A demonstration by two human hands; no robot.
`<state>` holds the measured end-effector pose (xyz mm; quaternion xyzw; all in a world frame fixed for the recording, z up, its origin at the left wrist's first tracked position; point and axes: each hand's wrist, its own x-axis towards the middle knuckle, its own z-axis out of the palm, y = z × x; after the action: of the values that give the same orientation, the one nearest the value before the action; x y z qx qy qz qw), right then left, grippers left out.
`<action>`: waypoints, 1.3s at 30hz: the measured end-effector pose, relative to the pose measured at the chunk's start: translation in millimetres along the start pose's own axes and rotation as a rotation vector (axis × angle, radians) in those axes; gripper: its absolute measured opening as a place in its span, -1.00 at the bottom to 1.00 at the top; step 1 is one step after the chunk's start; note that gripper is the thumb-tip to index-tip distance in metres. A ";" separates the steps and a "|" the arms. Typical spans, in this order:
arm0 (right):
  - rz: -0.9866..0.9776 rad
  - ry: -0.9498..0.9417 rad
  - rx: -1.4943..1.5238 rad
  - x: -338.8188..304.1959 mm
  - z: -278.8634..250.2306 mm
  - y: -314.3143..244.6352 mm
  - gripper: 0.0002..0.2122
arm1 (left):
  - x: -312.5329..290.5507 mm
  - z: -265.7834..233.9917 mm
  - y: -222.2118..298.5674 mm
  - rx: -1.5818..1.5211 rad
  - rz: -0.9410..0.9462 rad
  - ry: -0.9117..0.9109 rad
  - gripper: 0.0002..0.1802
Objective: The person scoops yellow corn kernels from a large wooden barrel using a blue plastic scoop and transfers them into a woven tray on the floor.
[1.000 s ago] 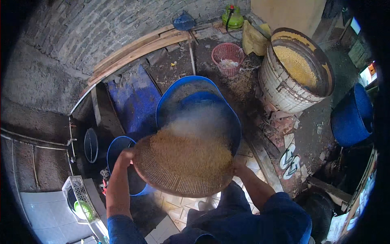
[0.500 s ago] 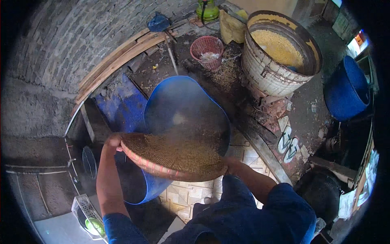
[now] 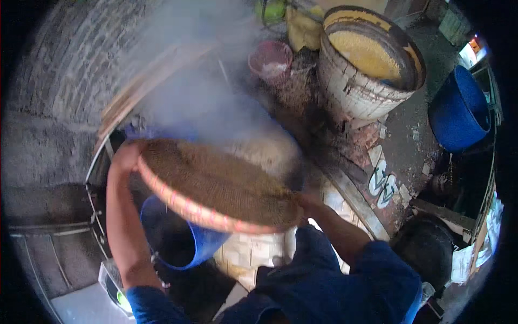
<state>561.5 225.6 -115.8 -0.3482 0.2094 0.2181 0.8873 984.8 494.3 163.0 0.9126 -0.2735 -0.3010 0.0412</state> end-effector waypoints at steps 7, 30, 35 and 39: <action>0.250 -0.055 -0.237 -16.7 14.3 60.7 -0.80 | -31.3 -5.8 88.5 -0.359 -0.440 -0.137 -0.78; -0.410 0.626 -0.233 -313.0 83.3 200.0 -0.72 | -384.8 370.7 -16.5 -1.382 0.053 0.316 -0.25; -0.281 0.898 0.099 -384.9 107.0 260.7 -0.79 | -442.4 513.5 -81.6 -1.297 -0.236 -0.087 -0.36; -0.249 0.992 0.265 -414.4 57.1 329.2 -0.74 | -475.7 643.2 -136.1 -0.960 -0.240 -0.172 -0.50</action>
<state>60.0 384.2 -34.1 -0.3166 0.5870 -0.1082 0.7372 363.1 916.4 -143.4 0.7875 0.0003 -0.4697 0.3990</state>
